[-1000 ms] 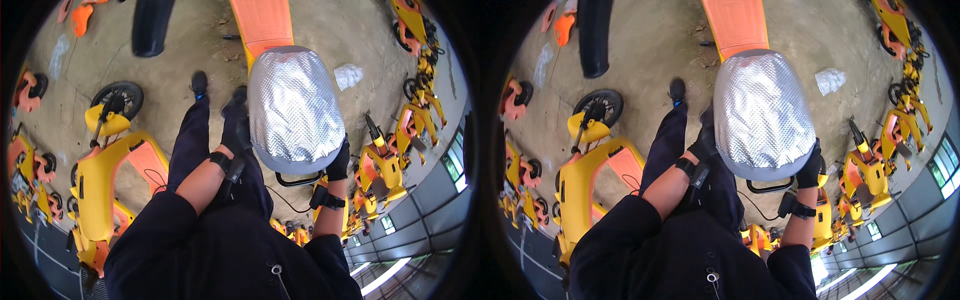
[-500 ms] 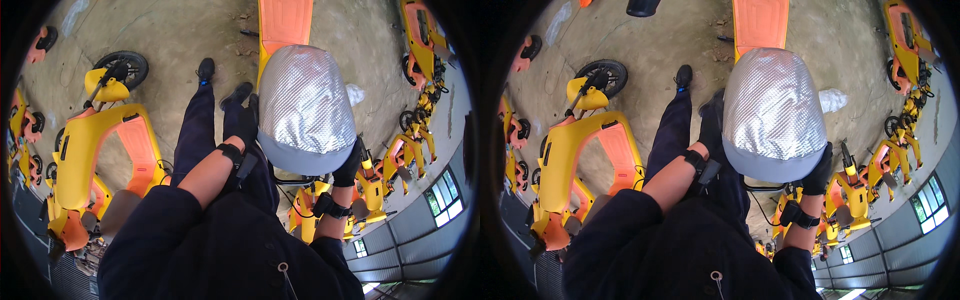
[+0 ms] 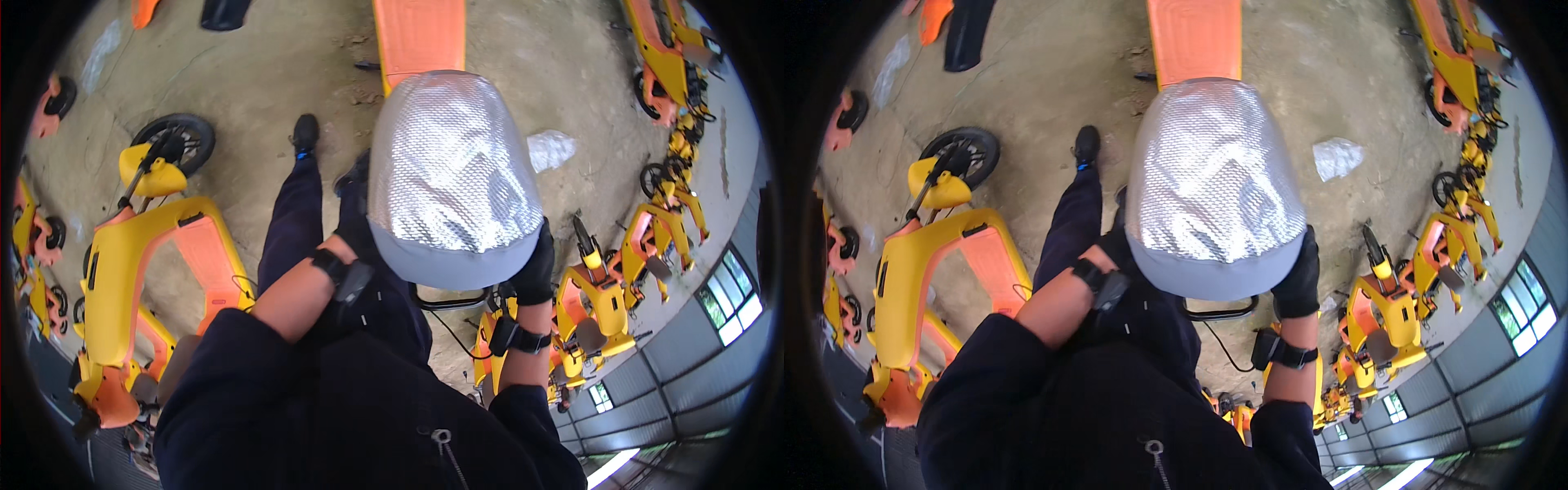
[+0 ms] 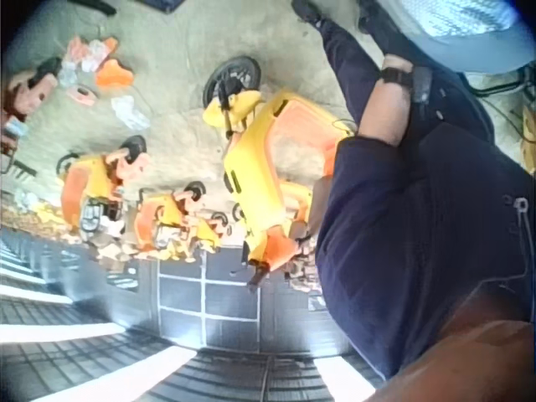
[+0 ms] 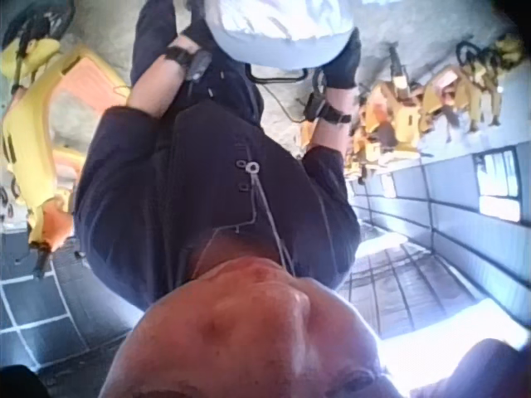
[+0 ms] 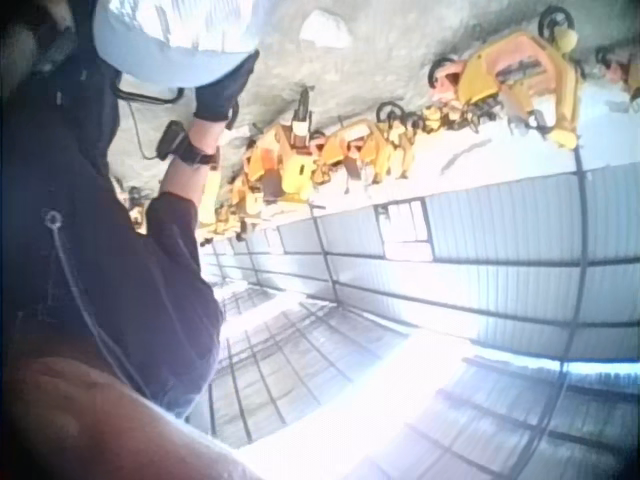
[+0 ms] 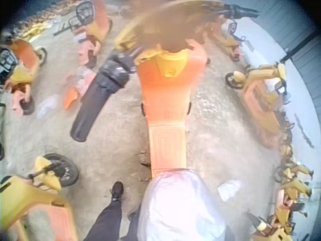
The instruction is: The person opens the seat of an electric scooter and manipulates components inside the battery compartment by hand, then closes the seat and checks its latching.
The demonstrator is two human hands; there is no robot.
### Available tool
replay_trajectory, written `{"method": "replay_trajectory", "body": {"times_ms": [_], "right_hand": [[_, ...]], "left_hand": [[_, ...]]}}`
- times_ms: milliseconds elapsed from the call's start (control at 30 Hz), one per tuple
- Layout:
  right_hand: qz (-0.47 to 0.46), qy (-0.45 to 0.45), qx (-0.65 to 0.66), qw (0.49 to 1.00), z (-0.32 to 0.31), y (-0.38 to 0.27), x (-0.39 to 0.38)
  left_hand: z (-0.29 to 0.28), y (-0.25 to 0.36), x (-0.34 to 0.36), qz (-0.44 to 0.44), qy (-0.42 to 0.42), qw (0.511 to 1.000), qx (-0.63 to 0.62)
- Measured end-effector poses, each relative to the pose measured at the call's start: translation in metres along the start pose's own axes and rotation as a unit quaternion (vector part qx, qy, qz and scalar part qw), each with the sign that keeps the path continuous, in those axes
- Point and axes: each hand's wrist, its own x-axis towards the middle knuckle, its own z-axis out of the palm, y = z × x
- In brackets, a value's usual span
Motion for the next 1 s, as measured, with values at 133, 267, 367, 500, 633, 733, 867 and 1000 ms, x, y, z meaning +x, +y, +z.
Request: {"method": "replay_trajectory", "body": {"times_ms": [133,267,367,500,633,733,867,1000], "right_hand": [[0.221,-0.099,0.122,0.963,0.010,-0.028,0.037],[0.085,-0.192,0.013,0.978,-0.017,-0.010,0.073],[0.121,-0.152,0.120,0.974,-0.004,0.008,0.080],[-0.056,-0.181,-0.009,0.982,-0.008,0.028,0.072],[-0.073,-0.082,0.044,0.993,0.016,0.045,0.065],[-0.106,0.023,0.005,0.994,-0.004,0.063,0.075],[-0.105,0.068,-0.205,0.971,-0.001,0.052,0.073],[-0.170,0.054,-0.439,0.881,-0.040,0.044,0.075]], "left_hand": [[0.008,0.010,-0.009,-0.049,-0.110,0.990,-0.068],[0.033,0.026,-0.022,0.090,-0.097,0.970,0.204],[0.036,0.043,-0.019,-0.021,0.023,0.998,-0.055],[0.041,0.040,-0.020,0.101,0.022,0.968,0.230],[0.018,0.052,-0.023,0.083,-0.030,0.944,0.318],[0.043,0.040,-0.032,0.067,0.029,0.995,0.063],[0.046,0.043,-0.034,0.087,-0.008,0.984,0.156],[0.033,0.023,-0.015,0.090,0.083,0.916,0.383]]}}
